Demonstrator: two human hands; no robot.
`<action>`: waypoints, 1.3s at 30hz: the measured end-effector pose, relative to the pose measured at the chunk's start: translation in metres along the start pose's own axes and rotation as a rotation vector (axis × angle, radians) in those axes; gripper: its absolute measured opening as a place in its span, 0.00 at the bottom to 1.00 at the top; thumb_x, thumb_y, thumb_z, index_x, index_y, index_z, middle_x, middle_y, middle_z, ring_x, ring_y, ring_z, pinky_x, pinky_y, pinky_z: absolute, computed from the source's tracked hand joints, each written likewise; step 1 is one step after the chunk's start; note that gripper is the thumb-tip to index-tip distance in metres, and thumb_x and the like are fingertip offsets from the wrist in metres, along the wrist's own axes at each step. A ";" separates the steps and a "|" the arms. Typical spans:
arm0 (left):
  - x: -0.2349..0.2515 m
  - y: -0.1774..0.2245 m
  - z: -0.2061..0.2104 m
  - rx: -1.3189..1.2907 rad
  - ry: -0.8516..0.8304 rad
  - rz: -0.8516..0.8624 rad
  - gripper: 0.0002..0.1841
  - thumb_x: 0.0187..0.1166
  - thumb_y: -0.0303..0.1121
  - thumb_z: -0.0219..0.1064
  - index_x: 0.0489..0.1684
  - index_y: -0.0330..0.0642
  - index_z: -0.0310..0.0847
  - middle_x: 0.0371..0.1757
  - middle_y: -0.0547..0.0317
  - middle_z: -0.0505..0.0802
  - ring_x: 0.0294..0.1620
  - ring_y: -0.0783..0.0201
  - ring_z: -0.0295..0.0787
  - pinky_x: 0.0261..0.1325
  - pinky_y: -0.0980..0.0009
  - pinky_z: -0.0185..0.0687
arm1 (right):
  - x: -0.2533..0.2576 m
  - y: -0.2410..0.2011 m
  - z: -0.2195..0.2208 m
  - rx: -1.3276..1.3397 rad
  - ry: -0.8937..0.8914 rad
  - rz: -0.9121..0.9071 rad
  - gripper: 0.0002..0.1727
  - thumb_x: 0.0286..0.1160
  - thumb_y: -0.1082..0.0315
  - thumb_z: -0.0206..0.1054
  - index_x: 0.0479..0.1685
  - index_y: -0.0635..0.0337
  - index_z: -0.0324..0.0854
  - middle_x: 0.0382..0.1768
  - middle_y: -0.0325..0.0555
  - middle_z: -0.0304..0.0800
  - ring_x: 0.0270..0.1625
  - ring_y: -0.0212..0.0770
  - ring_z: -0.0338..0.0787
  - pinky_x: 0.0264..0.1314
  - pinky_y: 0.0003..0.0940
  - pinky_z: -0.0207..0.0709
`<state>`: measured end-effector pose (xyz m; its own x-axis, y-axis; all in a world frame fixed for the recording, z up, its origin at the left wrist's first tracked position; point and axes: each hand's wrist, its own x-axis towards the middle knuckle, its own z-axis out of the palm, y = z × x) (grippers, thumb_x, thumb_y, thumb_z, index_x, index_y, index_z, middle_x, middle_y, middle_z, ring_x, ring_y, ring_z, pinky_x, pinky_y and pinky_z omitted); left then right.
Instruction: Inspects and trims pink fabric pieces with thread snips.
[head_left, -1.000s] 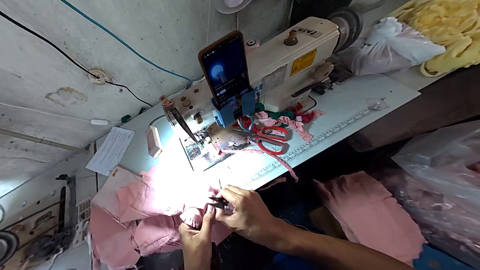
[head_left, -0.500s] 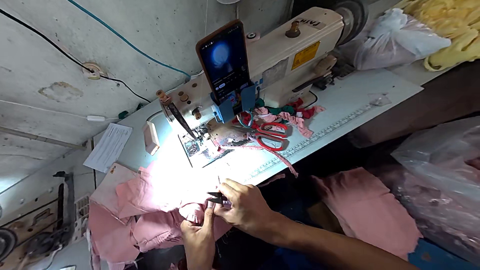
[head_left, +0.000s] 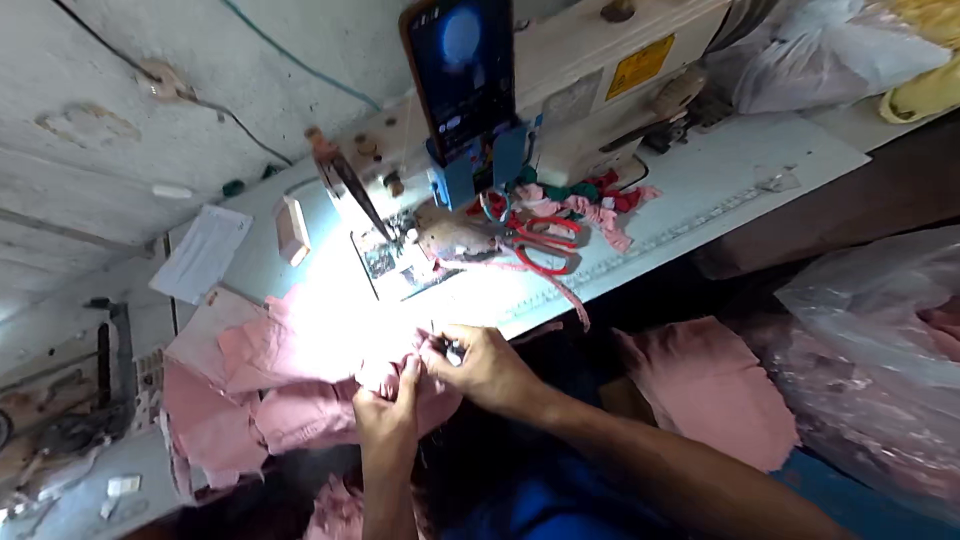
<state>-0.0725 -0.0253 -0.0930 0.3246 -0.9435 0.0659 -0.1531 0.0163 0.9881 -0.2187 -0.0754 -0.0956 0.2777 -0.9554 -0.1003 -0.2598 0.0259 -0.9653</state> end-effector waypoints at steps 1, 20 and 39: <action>0.000 0.001 0.000 -0.001 0.000 -0.013 0.13 0.77 0.25 0.71 0.21 0.46 0.77 0.21 0.70 0.85 0.25 0.75 0.84 0.35 0.75 0.86 | -0.003 -0.001 -0.003 0.084 -0.012 0.038 0.14 0.77 0.54 0.70 0.42 0.55 0.90 0.32 0.35 0.89 0.34 0.26 0.85 0.39 0.28 0.81; -0.001 0.012 0.008 -0.037 0.036 -0.100 0.11 0.78 0.29 0.73 0.23 0.45 0.82 0.19 0.66 0.87 0.21 0.73 0.84 0.28 0.75 0.84 | -0.027 -0.010 -0.008 0.034 -0.050 0.121 0.08 0.82 0.56 0.66 0.44 0.48 0.77 0.20 0.29 0.79 0.20 0.23 0.76 0.22 0.20 0.68; -0.003 0.011 0.013 -0.055 0.053 -0.108 0.09 0.78 0.28 0.73 0.25 0.43 0.83 0.21 0.62 0.88 0.23 0.70 0.87 0.31 0.70 0.88 | -0.027 -0.011 -0.005 0.005 -0.009 0.165 0.09 0.83 0.55 0.65 0.44 0.49 0.76 0.21 0.30 0.81 0.21 0.25 0.79 0.22 0.22 0.70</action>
<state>-0.0869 -0.0265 -0.0843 0.3853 -0.9221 -0.0358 -0.0640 -0.0654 0.9958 -0.2279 -0.0517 -0.0809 0.2400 -0.9354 -0.2597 -0.2978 0.1837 -0.9368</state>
